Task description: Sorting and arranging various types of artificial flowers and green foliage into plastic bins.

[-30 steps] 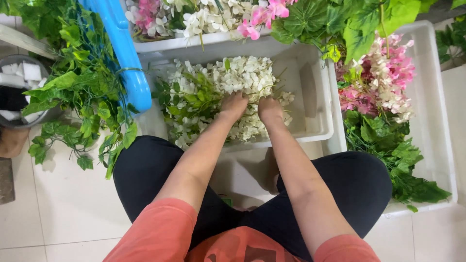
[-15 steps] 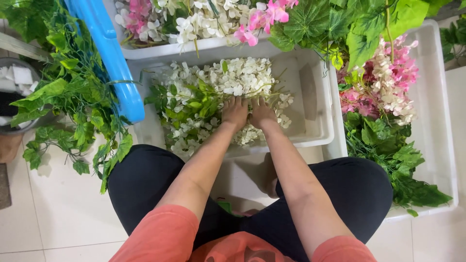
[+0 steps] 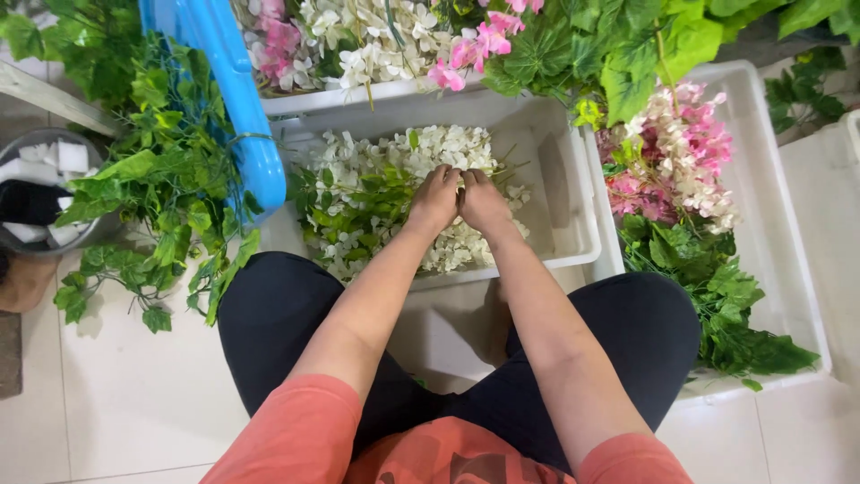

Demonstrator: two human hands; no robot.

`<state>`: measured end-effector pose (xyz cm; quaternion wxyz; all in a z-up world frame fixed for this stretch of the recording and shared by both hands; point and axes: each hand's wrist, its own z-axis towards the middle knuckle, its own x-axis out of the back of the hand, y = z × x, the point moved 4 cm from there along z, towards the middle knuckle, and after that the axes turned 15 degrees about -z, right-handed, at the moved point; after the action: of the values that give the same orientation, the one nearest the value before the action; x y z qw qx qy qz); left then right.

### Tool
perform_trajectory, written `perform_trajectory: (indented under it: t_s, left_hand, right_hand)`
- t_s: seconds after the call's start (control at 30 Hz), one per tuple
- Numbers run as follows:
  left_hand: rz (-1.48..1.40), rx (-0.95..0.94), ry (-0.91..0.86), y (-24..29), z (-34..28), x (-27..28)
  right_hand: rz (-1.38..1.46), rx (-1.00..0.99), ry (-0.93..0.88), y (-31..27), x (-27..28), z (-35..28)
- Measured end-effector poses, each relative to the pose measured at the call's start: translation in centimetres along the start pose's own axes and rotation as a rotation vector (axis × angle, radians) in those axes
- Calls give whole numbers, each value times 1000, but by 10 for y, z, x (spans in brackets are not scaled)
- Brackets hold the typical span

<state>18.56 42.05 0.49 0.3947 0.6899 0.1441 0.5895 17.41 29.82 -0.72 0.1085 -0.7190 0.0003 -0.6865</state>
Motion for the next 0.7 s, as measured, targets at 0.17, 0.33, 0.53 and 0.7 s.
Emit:
perform_trajectory:
  t_s: [0.17,0.33,0.53,0.7]
  left_hand:
    - [-98,-17,47,77,2,68]
    - [-186,-120,180,116,23,94]
    - [-213,-412,317,174,52,127]
    - [-140,-615,337,227,73,133]
  right_hand:
    - [-25,44,239,-14,93,2]
    - [-357,243,656,-8,168,5]
    - [-126,158,730,15,254,7]
    - [-63,15,1005,60,305,10]
